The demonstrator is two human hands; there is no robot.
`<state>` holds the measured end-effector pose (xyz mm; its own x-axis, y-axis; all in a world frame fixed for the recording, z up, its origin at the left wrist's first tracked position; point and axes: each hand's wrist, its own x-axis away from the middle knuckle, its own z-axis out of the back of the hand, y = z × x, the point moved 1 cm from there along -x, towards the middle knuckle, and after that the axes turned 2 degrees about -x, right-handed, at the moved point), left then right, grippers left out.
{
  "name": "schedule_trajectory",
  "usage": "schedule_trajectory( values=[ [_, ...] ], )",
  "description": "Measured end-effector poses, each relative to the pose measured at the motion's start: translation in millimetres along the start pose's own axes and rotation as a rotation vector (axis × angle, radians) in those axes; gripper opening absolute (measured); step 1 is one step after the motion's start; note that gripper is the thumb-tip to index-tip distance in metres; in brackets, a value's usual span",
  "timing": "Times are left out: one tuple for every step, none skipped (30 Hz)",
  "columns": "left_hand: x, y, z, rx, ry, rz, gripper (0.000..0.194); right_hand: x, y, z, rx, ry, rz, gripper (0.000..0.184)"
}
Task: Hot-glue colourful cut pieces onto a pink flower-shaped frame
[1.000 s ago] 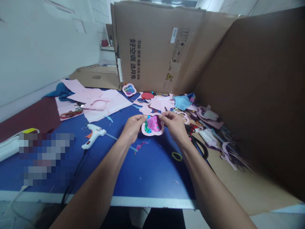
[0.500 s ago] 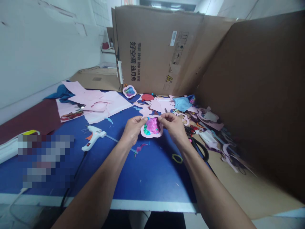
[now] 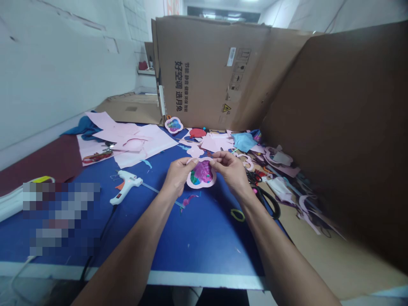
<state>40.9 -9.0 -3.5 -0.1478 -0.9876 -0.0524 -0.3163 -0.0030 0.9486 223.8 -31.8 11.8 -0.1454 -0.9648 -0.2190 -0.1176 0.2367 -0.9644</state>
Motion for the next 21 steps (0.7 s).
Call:
schedule_trajectory(
  values=[
    [0.0, -0.1, -0.1, 0.006, 0.001, -0.001, 0.041, 0.0, 0.1, -0.3, -0.002, -0.004, 0.000, 0.040],
    [0.0, -0.2, -0.1, 0.012, 0.000, 0.001, 0.040, 0.0, 0.2, -0.5, -0.006, -0.007, 0.000, 0.040],
    [-0.1, -0.4, -0.1, 0.019, -0.001, 0.005, 0.041, 0.0, 0.4, -0.6, -0.009, -0.008, 0.001, 0.040],
    [-0.1, -0.5, -0.1, 0.024, -0.002, 0.011, 0.041, -0.1, 0.5, -0.6, -0.012, -0.009, 0.003, 0.040],
    [-0.1, -0.5, -0.1, 0.028, -0.001, 0.018, 0.042, 0.0, 0.5, -0.6, -0.011, -0.014, 0.005, 0.040],
    [0.0, -0.4, 0.0, 0.029, 0.000, 0.025, 0.043, 0.1, 0.5, -0.6, -0.006, -0.020, 0.006, 0.040],
    [0.1, -0.2, 0.0, 0.029, 0.002, 0.031, 0.044, 0.2, 0.4, -0.6, 0.000, -0.027, 0.006, 0.040],
    [0.2, 0.2, -0.1, 0.029, 0.002, 0.038, 0.044, 0.4, 0.3, -0.6, 0.008, -0.033, 0.004, 0.040],
    [0.4, 0.8, -0.2, 0.030, 0.001, 0.044, 0.045, 0.5, 0.3, -0.6, 0.015, -0.041, 0.002, 0.041],
    [0.7, 1.6, -0.4, 0.033, 0.002, 0.049, 0.045, 0.6, 0.3, -0.6, 0.022, -0.047, -0.001, 0.041],
    [1.1, 2.4, -0.7, 0.037, 0.003, 0.054, 0.044, 0.7, 0.4, -0.6, 0.026, -0.051, -0.004, 0.041],
    [1.4, 3.2, -0.9, 0.041, 0.007, 0.058, 0.045, 0.7, 0.6, -0.7, 0.029, -0.054, -0.006, 0.041],
    [1.8, 4.0, -1.2, 0.046, 0.011, 0.063, 0.045, 0.8, 0.9, -0.8, 0.030, -0.056, -0.008, 0.041],
    [2.2, 4.7, -1.4, 0.050, 0.013, 0.069, 0.045, 0.8, 1.1, -1.1, 0.029, -0.058, -0.009, 0.041],
    [2.5, 5.2, -1.7, 0.053, 0.012, 0.076, 0.045, 0.9, 1.3, -1.4, 0.026, -0.060, -0.010, 0.040],
    [2.9, 5.5, -1.8, 0.056, 0.007, 0.083, 0.046, 1.1, 1.4, -1.9, 0.021, -0.064, -0.012, 0.040],
    [3.1, 5.7, -1.9, 0.059, 0.003, 0.090, 0.046, 1.4, 1.4, -2.4, 0.015, -0.070, -0.015, 0.039],
    [3.4, 5.7, -1.9, 0.060, 0.001, 0.097, 0.046, 1.7, 1.1, -3.0, 0.008, -0.076, -0.018, 0.039],
    [3.5, 5.6, -1.8, 0.059, 0.003, 0.102, 0.045, 2.1, 0.5, -3.4, 0.003, -0.079, -0.021, 0.039],
    [3.6, 5.4, -1.6, 0.056, 0.009, 0.103, 0.045, 2.4, -0.3, -3.6, 0.001, -0.077, -0.020, 0.038],
    [3.6, 5.2, -1.4, 0.050, 0.017, 0.102, 0.044, 2.5, -1.3, -3.4, 0.006, -0.070, -0.016, 0.038]
  ],
)
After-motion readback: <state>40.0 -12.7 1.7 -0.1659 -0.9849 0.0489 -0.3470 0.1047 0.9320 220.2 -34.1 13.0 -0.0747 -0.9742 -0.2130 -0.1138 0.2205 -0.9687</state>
